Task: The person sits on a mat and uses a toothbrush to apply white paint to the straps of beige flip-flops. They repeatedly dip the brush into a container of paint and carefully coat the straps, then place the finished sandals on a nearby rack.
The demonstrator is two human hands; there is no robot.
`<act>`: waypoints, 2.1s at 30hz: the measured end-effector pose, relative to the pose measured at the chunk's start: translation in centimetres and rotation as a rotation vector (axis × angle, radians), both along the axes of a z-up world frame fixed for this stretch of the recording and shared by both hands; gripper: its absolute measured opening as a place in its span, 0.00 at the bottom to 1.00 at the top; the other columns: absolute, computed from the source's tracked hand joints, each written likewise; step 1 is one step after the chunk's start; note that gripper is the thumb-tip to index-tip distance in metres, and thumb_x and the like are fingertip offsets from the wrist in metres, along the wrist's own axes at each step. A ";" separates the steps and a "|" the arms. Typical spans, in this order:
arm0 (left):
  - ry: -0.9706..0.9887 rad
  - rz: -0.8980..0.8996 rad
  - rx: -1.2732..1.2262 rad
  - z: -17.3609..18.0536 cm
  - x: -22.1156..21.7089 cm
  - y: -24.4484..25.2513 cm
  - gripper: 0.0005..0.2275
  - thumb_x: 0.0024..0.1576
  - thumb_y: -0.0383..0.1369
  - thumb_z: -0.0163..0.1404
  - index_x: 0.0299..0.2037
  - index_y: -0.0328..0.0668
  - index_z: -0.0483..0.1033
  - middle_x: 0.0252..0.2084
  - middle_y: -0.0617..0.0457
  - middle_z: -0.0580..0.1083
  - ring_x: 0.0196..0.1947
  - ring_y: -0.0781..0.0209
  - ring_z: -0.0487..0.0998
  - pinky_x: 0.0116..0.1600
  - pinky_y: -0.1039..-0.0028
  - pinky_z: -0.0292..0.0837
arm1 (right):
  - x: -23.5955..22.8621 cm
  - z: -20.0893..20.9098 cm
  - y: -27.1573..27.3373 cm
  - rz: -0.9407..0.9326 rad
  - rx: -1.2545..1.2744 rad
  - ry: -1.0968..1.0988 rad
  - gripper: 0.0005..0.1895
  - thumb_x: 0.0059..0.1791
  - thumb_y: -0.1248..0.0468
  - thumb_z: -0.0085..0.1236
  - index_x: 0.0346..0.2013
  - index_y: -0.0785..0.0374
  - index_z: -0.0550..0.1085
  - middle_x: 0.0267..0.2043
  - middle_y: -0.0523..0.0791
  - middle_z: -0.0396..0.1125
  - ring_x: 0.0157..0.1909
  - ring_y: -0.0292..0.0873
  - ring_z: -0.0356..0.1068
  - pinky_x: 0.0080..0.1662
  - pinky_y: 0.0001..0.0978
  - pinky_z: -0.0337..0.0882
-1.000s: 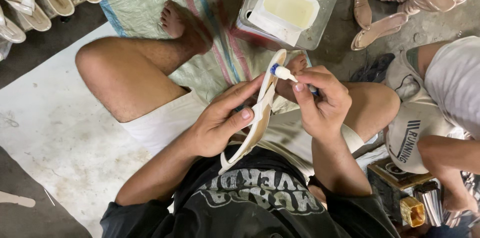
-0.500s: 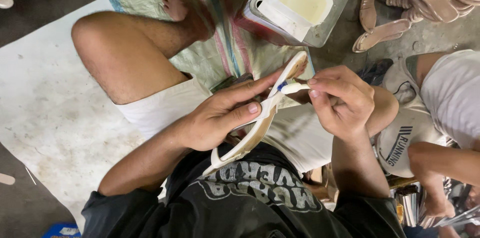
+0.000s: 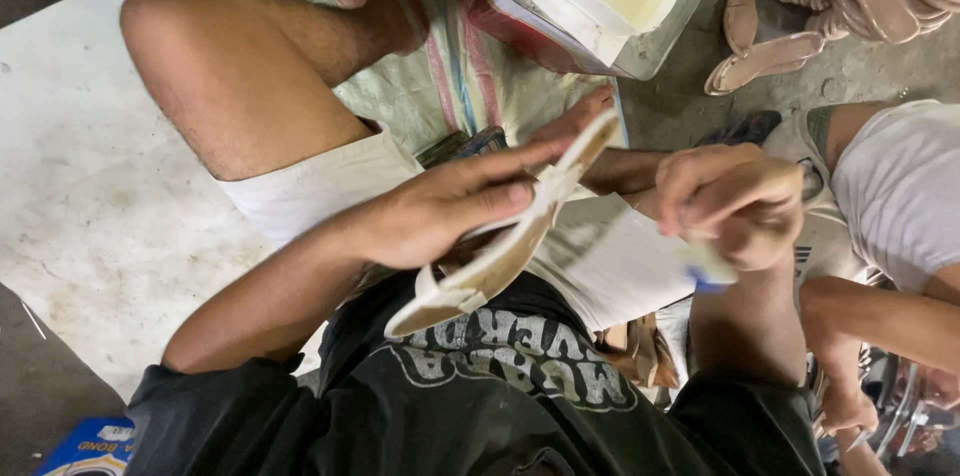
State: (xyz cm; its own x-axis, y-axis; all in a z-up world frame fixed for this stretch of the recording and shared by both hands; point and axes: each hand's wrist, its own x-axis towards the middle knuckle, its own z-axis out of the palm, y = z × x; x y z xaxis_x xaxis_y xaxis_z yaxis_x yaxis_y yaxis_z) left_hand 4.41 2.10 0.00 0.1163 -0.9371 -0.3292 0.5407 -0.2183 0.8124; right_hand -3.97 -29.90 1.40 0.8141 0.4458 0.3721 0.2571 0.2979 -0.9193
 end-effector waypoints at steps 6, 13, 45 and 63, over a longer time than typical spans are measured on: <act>0.132 0.258 0.007 -3.6 -0.5 0.1 0.21 0.68 0.43 0.46 0.64 0.36 0.64 0.48 0.50 0.74 0.44 0.65 0.74 0.44 0.74 0.71 | 1.2 -2.5 -1.2 -0.790 -0.481 0.304 0.12 0.60 0.66 0.57 0.58 0.67 0.73 0.47 0.55 0.73 0.34 0.42 0.71 0.32 0.36 0.67; 0.262 0.388 0.016 -5.9 -1.5 -0.2 0.13 0.68 0.42 0.47 0.50 0.39 0.74 0.41 0.56 0.76 0.40 0.72 0.75 0.44 0.80 0.72 | 5.5 -6.9 -0.5 -0.962 -1.636 -0.211 0.07 0.52 0.64 0.62 0.44 0.50 0.81 0.36 0.44 0.72 0.33 0.50 0.73 0.37 0.43 0.71; -0.070 0.512 -0.088 -0.2 -2.4 -1.4 0.13 0.72 0.36 0.41 0.51 0.31 0.74 0.63 0.48 0.68 0.61 0.65 0.68 0.66 0.74 0.64 | -3.8 -0.5 9.1 -0.899 -0.607 0.035 0.08 0.52 0.78 0.60 0.44 0.67 0.75 0.42 0.50 0.73 0.40 0.42 0.74 0.41 0.27 0.73; -0.266 0.514 -0.134 0.6 -2.6 -1.2 0.15 0.75 0.37 0.40 0.54 0.31 0.73 0.61 0.49 0.70 0.61 0.66 0.69 0.66 0.75 0.65 | -4.9 0.4 8.8 -0.896 -0.758 0.035 0.07 0.51 0.76 0.61 0.43 0.69 0.76 0.39 0.51 0.75 0.34 0.41 0.73 0.35 0.25 0.70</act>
